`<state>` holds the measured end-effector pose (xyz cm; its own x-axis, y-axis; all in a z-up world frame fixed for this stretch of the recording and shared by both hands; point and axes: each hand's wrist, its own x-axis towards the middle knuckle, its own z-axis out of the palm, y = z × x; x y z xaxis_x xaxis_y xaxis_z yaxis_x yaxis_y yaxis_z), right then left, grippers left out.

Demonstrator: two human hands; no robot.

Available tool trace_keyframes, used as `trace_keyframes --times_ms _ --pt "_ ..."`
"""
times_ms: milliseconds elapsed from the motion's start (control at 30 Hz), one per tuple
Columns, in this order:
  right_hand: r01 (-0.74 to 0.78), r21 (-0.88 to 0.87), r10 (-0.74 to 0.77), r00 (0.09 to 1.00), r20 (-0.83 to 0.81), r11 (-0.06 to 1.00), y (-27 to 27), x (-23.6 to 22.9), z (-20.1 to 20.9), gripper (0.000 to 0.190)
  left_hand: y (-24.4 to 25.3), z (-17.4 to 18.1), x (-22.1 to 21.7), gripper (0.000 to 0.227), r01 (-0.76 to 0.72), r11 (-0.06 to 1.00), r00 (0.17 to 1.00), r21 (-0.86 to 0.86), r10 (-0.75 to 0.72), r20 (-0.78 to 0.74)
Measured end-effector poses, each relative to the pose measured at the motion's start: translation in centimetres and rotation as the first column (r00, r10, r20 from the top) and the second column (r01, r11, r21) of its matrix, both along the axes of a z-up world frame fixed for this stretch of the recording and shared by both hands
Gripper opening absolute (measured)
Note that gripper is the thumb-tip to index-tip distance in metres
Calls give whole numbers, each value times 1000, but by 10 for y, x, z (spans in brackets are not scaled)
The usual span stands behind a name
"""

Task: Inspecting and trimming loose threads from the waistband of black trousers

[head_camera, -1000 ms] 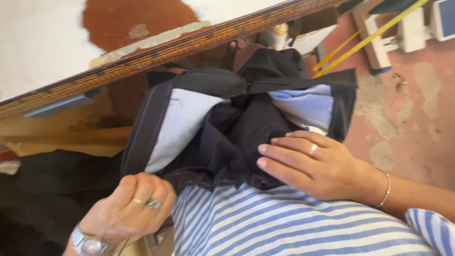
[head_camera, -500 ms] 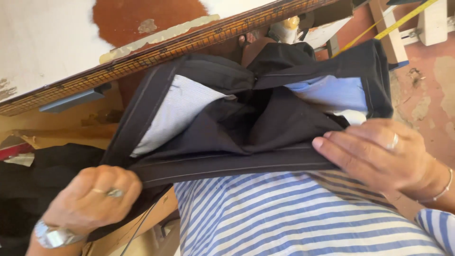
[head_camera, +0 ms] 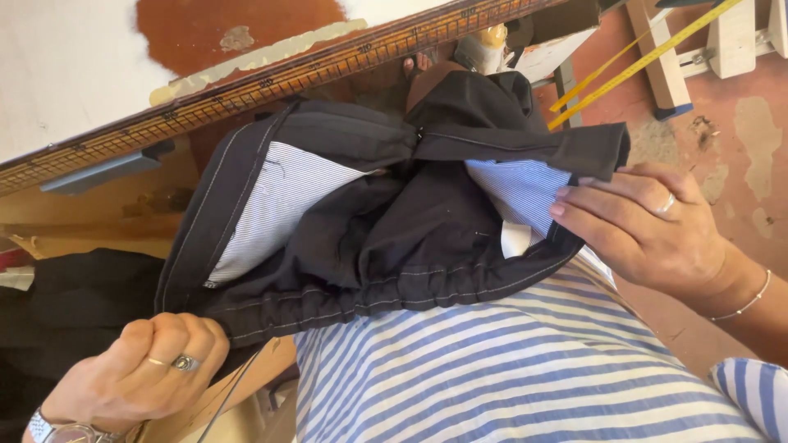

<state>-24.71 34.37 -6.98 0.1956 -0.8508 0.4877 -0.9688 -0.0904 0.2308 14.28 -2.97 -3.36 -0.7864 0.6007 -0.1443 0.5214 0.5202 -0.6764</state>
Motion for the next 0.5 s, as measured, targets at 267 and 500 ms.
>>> trace_keyframes --times_ms 267,500 --pt "-137 81 142 988 -62 987 25 -36 -6 24 -11 -14 15 27 -196 980 981 20 196 12" --pt "-111 90 117 991 -60 990 33 -47 5 38 -37 -21 19 27 -250 965 959 77 257 -116"
